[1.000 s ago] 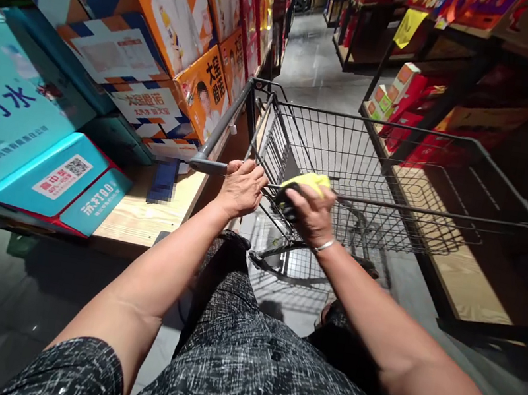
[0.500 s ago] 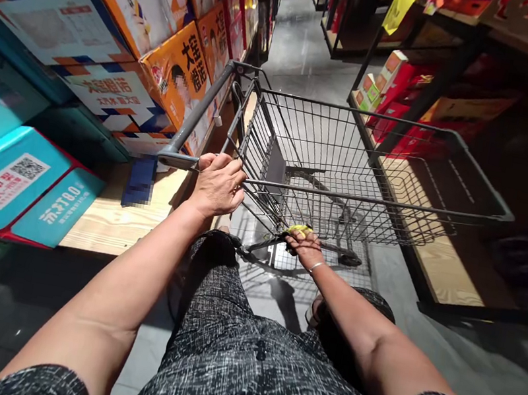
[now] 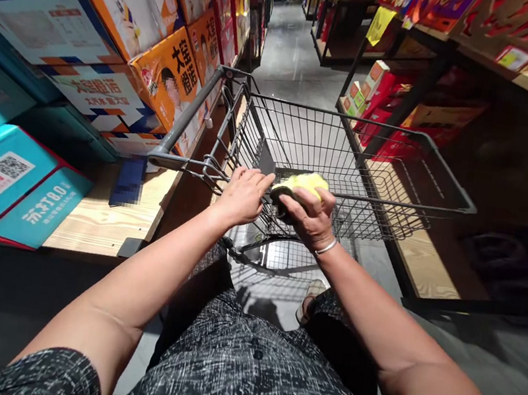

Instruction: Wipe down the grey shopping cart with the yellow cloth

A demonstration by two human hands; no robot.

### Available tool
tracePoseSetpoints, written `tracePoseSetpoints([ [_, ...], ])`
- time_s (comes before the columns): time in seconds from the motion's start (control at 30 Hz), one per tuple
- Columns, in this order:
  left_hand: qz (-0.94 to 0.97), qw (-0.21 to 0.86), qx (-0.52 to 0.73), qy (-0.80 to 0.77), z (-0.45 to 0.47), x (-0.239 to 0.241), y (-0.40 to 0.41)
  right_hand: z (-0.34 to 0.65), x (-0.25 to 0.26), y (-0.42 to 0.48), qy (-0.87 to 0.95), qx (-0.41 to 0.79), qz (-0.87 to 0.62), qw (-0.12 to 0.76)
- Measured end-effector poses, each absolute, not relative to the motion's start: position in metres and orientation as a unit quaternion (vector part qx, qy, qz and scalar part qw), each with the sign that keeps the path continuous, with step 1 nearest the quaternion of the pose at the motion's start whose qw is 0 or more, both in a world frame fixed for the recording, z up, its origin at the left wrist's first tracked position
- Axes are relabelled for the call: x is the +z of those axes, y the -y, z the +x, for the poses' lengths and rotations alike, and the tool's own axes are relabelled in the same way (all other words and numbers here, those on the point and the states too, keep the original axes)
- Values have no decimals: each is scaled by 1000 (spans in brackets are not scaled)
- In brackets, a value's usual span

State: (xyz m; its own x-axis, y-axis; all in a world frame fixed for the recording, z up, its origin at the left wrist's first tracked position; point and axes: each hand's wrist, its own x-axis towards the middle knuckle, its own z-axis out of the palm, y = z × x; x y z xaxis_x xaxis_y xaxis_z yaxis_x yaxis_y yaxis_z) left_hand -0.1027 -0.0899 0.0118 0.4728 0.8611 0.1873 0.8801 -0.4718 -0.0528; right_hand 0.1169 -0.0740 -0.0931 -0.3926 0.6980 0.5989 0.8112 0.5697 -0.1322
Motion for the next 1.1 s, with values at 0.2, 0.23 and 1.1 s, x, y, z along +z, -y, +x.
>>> tracePoseSetpoints([
  [0.2,-857,-5,-93,507,-99,3,77,131,-131,63,816,-87,-490,294],
  [0.23,-857,-11,-101,506,-101,3,76,133,-147,65,820,-78,-494,279],
  [1.1,-852,3,-145,503,-106,-7,68,130,-59,67,824,-112,-476,284],
])
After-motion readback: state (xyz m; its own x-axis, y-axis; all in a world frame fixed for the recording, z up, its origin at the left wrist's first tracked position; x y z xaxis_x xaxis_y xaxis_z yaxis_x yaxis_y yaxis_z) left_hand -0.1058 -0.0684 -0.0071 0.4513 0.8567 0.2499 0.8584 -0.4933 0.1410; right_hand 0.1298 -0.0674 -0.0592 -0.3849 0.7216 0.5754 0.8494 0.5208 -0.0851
